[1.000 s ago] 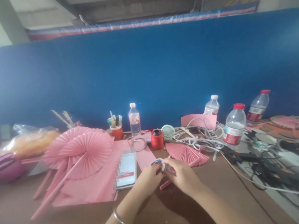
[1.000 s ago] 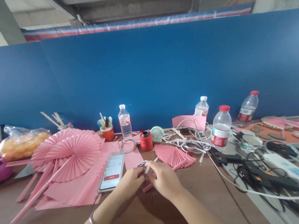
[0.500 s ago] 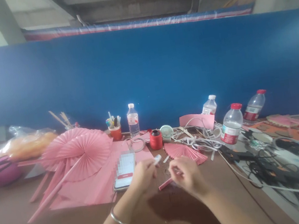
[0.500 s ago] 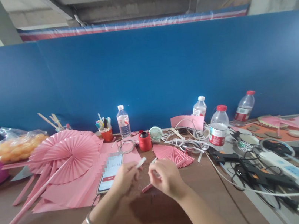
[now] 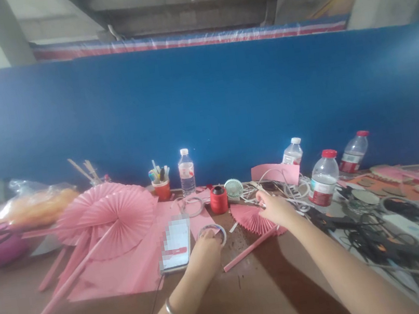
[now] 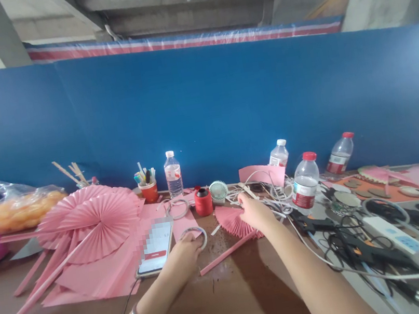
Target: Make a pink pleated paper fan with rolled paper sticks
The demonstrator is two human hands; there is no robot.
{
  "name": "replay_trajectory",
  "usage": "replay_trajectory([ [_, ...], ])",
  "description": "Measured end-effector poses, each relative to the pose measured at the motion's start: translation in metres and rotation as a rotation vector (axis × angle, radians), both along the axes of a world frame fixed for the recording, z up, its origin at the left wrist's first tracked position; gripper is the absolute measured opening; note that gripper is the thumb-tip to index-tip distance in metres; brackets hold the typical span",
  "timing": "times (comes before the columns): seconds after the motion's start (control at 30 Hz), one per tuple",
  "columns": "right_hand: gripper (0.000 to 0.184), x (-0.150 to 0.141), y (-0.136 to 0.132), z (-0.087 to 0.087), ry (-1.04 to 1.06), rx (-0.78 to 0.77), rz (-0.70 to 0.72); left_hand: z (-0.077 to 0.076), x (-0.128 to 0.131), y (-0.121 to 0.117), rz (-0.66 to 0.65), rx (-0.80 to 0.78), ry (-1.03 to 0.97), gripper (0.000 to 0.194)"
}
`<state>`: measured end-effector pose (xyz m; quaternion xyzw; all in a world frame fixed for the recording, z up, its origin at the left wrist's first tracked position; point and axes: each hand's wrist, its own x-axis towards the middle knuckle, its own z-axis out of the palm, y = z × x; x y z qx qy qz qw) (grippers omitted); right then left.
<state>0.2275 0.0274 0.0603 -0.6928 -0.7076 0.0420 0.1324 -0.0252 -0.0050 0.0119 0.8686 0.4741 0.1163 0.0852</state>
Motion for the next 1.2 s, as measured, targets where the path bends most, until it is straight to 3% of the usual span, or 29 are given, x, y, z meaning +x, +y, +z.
replay_trajectory([
  [0.17, 0.028, -0.004, 0.027, -0.021, -0.058, -0.113, -0.082, 0.005, 0.002, -0.006, 0.065, 0.061, 0.044, 0.024],
  [0.33, 0.028, -0.004, 0.031, -0.028, -0.041, -0.107, -0.147, 0.012, 0.005, -0.011, 0.106, 0.093, -0.046, 0.023],
  [0.6, 0.023, 0.003, 0.021, -0.020, -0.009, 0.017, -0.301, 0.023, 0.006, -0.016, 0.030, 0.127, -0.195, 0.024],
  [0.73, 0.022, 0.004, 0.012, -0.011, -0.020, 0.206, -0.254, 0.027, 0.007, -0.020, 0.001, 0.112, -0.332, 0.027],
  [0.87, 0.018, 0.001, 0.000, 0.002, -0.019, 0.479, -0.064, 0.034, 0.004, -0.023, 0.007, 0.056, -0.575, 0.028],
  [1.03, 0.016, -0.012, -0.029, 0.030, 0.068, 0.699, 0.408, 0.050, -0.005, -0.017, 0.156, -0.046, -0.850, 0.024],
  [1.1, 0.017, -0.023, -0.045, 0.041, 0.059, 0.759, 0.572, 0.060, -0.007, -0.016, 0.211, -0.255, -0.894, 0.033],
  [1.2, 0.024, -0.040, -0.069, 0.054, -0.019, 0.716, 0.836, 0.073, -0.007, -0.024, 0.160, -0.848, -0.815, 0.061],
])
